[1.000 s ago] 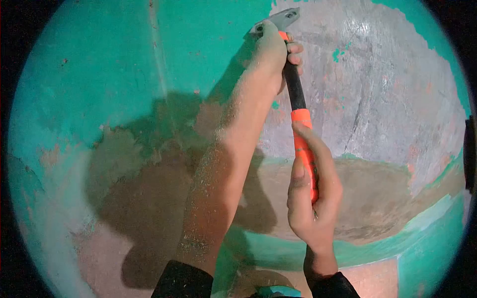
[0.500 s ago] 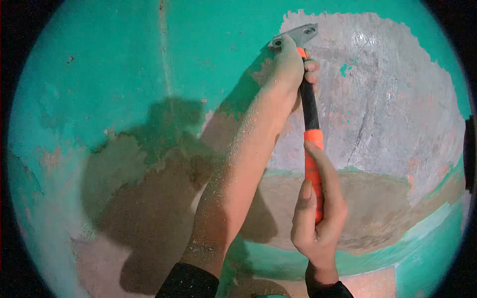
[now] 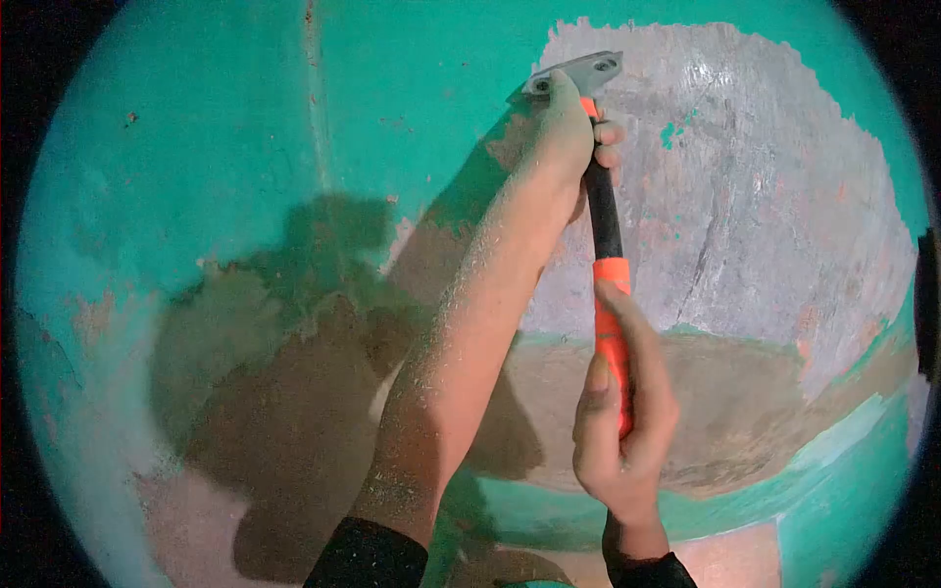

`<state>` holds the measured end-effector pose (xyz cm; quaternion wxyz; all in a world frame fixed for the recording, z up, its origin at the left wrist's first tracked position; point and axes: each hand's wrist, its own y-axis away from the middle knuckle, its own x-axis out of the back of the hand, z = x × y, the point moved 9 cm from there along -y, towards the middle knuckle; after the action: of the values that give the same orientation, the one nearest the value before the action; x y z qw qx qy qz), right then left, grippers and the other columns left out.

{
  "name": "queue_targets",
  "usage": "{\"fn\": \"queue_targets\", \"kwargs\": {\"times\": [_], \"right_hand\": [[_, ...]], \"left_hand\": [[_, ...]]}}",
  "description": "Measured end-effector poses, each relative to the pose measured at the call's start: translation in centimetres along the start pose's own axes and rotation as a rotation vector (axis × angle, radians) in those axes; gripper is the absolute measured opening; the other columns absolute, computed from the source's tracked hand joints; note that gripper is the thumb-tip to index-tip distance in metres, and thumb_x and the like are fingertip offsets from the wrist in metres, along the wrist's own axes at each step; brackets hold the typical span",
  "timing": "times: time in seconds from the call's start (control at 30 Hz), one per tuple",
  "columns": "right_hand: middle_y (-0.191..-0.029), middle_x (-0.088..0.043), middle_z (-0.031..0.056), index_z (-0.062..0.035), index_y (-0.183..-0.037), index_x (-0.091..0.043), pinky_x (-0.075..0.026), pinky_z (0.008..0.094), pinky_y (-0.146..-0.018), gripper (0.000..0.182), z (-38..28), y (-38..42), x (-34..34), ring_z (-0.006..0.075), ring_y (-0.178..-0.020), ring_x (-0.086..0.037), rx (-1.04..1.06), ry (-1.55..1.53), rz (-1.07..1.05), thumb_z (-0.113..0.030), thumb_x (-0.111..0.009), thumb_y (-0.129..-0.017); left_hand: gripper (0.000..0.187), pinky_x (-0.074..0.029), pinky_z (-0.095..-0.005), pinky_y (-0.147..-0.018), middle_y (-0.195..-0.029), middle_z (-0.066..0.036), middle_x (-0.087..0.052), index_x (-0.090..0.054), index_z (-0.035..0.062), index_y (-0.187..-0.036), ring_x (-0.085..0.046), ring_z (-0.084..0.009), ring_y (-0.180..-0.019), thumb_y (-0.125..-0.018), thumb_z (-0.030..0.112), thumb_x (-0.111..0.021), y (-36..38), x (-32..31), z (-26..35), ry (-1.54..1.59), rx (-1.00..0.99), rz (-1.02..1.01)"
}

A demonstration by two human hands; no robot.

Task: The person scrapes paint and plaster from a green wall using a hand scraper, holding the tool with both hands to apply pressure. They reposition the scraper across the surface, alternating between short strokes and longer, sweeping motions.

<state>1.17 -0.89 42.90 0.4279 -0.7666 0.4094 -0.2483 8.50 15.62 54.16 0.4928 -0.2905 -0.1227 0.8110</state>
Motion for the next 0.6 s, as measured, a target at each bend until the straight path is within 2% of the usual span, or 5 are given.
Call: {"fn": "queue_targets", "kwargs": {"times": [0.07,0.2,0.4,0.57,0.6], "right_hand": [[-0.118,-0.061,0.0121,0.0054,-0.132,-0.048,-0.035,0.0183,-0.057,0.041,-0.4,-0.8,0.1,0.0018,-0.064,-0.043,0.026,-0.012,0.028,-0.017,-0.044,-0.098],[-0.115,-0.061,0.0103,0.0048,-0.132,-0.048,-0.035,0.0177,-0.057,0.041,0.2,0.0,0.4,0.0021,-0.063,-0.042,-0.045,-0.018,0.015,-0.016,-0.045,-0.097],[-0.082,-0.059,0.0116,-0.0005,-0.133,-0.048,-0.045,0.0251,-0.062,0.049,-1.3,-2.5,0.6,0.0097,-0.064,-0.053,0.045,0.036,0.009,-0.001,-0.046,-0.085],[-0.122,-0.060,0.0176,0.0064,-0.130,-0.051,-0.043,0.0245,-0.080,0.042,-3.1,-1.9,1.6,0.0118,-0.088,-0.055,0.000,0.143,-0.037,-0.013,-0.046,-0.094],[-0.122,-0.060,0.0183,0.0065,-0.130,-0.051,-0.042,0.0263,-0.085,0.042,-3.0,-2.4,1.6,0.0138,-0.094,-0.055,-0.039,0.118,-0.048,-0.014,-0.047,-0.093]], "left_hand": [[0.040,-0.035,-0.0269,-0.047,-0.058,0.006,-0.037,-0.040,0.0121,-0.088,-0.034,-0.0062,-0.046,-0.100,0.049,-0.029,-0.4,-0.6,0.8,0.013,-0.007,-0.015],[0.038,-0.035,-0.0267,-0.047,-0.059,0.005,-0.038,-0.040,0.0119,-0.088,-0.034,-0.0058,-0.046,-0.100,0.046,-0.028,0.3,-0.5,0.2,-0.017,-0.001,0.026],[0.034,-0.035,-0.0256,-0.047,-0.060,0.005,-0.040,-0.040,0.0121,-0.087,-0.035,-0.0050,-0.046,-0.100,0.041,-0.028,-1.1,-1.4,2.5,0.047,-0.066,-0.048],[0.040,-0.037,-0.0268,-0.047,-0.062,0.003,-0.043,-0.040,0.0119,-0.087,-0.038,-0.0071,-0.046,-0.100,0.047,-0.024,-1.9,-1.8,2.3,0.142,-0.056,-0.087],[0.043,-0.038,-0.0275,-0.047,-0.062,0.002,-0.044,-0.040,0.0117,-0.087,-0.039,-0.0080,-0.047,-0.100,0.049,-0.023,-2.1,-2.0,2.4,0.155,-0.058,-0.098]]}}
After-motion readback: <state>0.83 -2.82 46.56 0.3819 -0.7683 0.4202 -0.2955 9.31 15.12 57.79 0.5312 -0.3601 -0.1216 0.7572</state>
